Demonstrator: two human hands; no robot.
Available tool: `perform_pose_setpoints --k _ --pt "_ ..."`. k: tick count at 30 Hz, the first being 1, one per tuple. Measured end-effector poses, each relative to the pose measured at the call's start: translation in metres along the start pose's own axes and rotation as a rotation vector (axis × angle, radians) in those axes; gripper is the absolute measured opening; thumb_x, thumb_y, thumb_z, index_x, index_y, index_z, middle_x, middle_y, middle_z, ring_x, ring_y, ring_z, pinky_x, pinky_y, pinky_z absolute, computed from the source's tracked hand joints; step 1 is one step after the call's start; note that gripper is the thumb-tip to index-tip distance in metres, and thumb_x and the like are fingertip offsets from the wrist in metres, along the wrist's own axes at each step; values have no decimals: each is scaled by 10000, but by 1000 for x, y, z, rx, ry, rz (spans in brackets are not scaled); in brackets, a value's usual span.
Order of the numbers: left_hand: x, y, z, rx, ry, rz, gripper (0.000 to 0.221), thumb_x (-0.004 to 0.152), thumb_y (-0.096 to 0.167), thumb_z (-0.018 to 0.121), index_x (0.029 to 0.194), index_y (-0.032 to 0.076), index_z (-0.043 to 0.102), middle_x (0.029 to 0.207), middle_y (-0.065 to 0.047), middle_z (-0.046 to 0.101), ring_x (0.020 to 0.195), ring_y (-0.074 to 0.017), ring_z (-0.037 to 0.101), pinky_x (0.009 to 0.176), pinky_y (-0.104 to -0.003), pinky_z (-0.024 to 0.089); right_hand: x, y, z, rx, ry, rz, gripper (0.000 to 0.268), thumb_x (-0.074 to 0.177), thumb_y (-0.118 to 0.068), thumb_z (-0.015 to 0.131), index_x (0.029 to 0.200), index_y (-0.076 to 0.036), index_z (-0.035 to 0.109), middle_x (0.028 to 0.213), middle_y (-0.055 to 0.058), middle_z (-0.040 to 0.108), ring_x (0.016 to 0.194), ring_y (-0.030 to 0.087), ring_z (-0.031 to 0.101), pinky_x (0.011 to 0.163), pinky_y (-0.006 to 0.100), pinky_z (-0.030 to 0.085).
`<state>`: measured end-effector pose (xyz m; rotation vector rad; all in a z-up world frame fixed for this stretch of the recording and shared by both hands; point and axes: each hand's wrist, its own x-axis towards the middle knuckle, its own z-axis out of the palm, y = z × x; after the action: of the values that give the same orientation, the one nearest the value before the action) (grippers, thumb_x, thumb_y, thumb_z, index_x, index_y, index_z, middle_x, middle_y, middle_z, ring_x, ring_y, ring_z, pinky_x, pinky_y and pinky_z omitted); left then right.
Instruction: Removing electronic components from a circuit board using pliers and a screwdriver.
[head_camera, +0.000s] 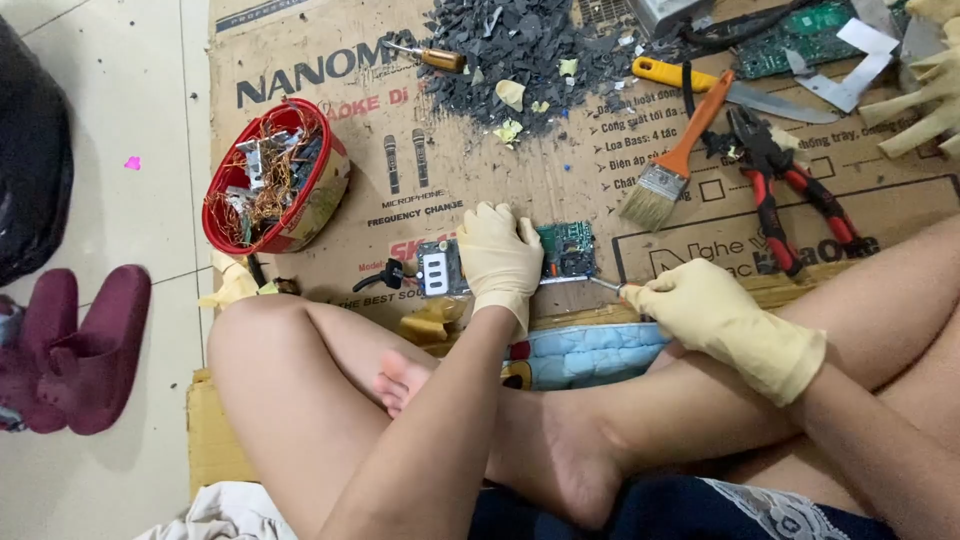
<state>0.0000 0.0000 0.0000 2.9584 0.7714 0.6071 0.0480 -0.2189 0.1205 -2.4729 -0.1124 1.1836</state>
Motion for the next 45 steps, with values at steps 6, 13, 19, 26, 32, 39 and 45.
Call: perform_pose_setpoints --k 6,13,19,26,32,39,45 --pt "1 3 -5 -21 23 -11 211 722 297 684 745 128 560 849 -104 574 839 -326 581 769 -445 459 -21 -8 -11 -272 50 15 531 812 -572 635 1306 -393 705 1262 -18 756 1223 266 678 1024 406 533" --pt "1 3 -4 -2 5 -20 205 732 307 678 759 134 573 859 -88 584 847 -316 590 775 -442 461 -13 2 4 -297 91 -63 496 841 -551 624 1315 -416 687 1253 -32 750 1198 245 686 991 400 544" --pt "2 5 -9 18 8 4 209 729 284 676 778 126 548 853 -89 550 847 -322 576 778 -441 451 8 20 34 -532 277 -265 402 879 -539 526 1140 -316 736 1044 -34 786 1042 238 739 901 413 578" --pt "1 8 -21 0 -52 69 199 736 253 688 801 134 542 847 -62 533 842 -299 580 775 -433 446 15 22 65 -563 439 -301 275 854 -498 535 908 -278 691 860 -45 738 901 282 745 753 496 532" --pt "6 8 -24 -16 -96 61 186 744 276 703 802 145 586 842 -47 549 847 -285 593 784 -441 470 12 3 61 -557 404 -170 307 865 -497 490 890 -270 695 868 -33 741 907 322 745 768 570 493" --pt "5 7 -18 -11 -123 38 189 763 309 683 795 164 565 844 -16 519 841 -258 572 783 -416 449 2 -5 68 -507 450 -105 477 987 -529 364 870 -256 737 861 7 771 858 291 769 808 544 544" --pt "1 7 -16 -28 -91 22 212 749 301 701 799 152 557 853 -37 521 857 -274 573 786 -435 458 9 3 28 -353 122 124 701 924 -731 401 1038 -179 818 947 123 814 1034 361 751 867 494 563"
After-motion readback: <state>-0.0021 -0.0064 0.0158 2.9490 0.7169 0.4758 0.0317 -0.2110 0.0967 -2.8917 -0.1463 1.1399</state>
